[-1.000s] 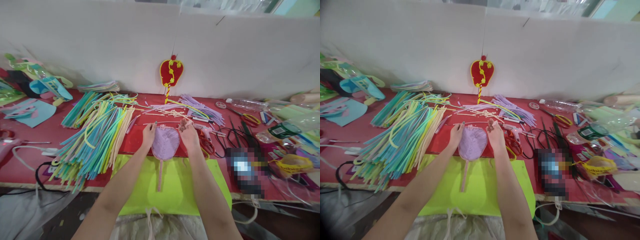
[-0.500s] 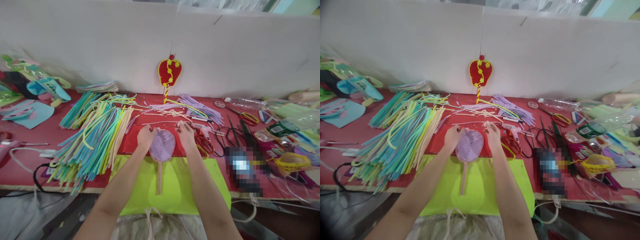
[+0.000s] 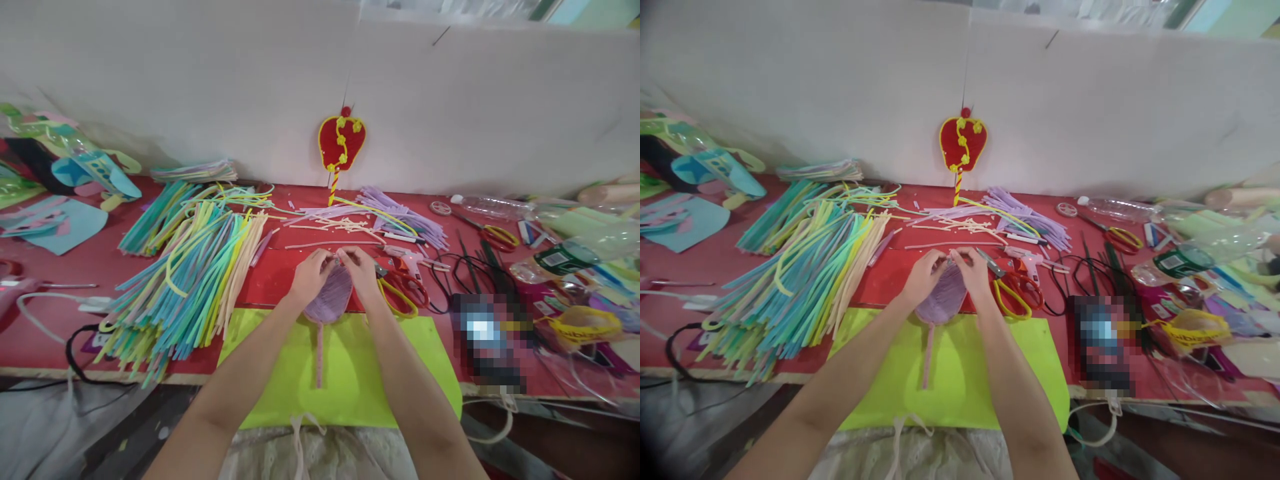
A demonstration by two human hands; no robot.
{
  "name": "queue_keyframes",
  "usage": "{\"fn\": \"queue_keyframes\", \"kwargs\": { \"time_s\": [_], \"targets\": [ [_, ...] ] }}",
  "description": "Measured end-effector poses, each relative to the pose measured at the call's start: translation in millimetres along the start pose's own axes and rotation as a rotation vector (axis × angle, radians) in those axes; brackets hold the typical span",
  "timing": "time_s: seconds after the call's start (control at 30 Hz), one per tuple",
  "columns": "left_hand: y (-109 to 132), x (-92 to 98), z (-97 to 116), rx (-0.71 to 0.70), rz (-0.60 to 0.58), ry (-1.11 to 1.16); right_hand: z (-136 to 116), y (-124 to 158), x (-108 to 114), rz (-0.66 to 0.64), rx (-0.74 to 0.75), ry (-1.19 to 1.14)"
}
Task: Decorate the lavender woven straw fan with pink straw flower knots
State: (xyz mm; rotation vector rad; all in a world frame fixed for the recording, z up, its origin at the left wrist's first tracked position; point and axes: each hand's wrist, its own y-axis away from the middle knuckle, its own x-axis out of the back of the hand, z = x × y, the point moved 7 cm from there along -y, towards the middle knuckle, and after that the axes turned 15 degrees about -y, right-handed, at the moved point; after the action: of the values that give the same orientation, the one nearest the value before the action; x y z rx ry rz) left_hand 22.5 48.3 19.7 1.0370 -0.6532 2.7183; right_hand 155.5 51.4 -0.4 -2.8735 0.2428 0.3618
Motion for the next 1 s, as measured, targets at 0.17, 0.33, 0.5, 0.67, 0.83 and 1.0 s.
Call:
{"fn": "queue_keyframes", "kwargs": {
  "time_s": [0.17,0.33,0.5,0.67,0.83,1.0],
  "targets": [
    [-2.7,2.0,-5.0,0.007,0.03,0.072,1.4,0.1,-1.6,-0.026,-0.021,0.012],
    [-4.2,-0.2,-8.2,0.044,-0.01,0.149,-0.7,0.0,-4.7,-0.083,-0.084,0.02],
    [-4.8,-1.0,-6.9,0.027,-0.049,0.163,2.6,-0.2,-4.2,-0.114,-0.127,0.022],
    [-5.4,-1.4,-4.7,-0.007,-0.085,0.148,5.1,-0.6,-2.4,-0.12,-0.132,-0.031],
    [-4.2,0.2,-3.2,-0.042,-0.069,0.055,3.8,-2.0,-0.6,-0.116,-0.116,0.009],
    [-3.3,1.4,-4.3,-0.031,-0.041,0.036,0.4,-2.4,-1.8,-0.105,-0.089,0.071]
  ]
}}
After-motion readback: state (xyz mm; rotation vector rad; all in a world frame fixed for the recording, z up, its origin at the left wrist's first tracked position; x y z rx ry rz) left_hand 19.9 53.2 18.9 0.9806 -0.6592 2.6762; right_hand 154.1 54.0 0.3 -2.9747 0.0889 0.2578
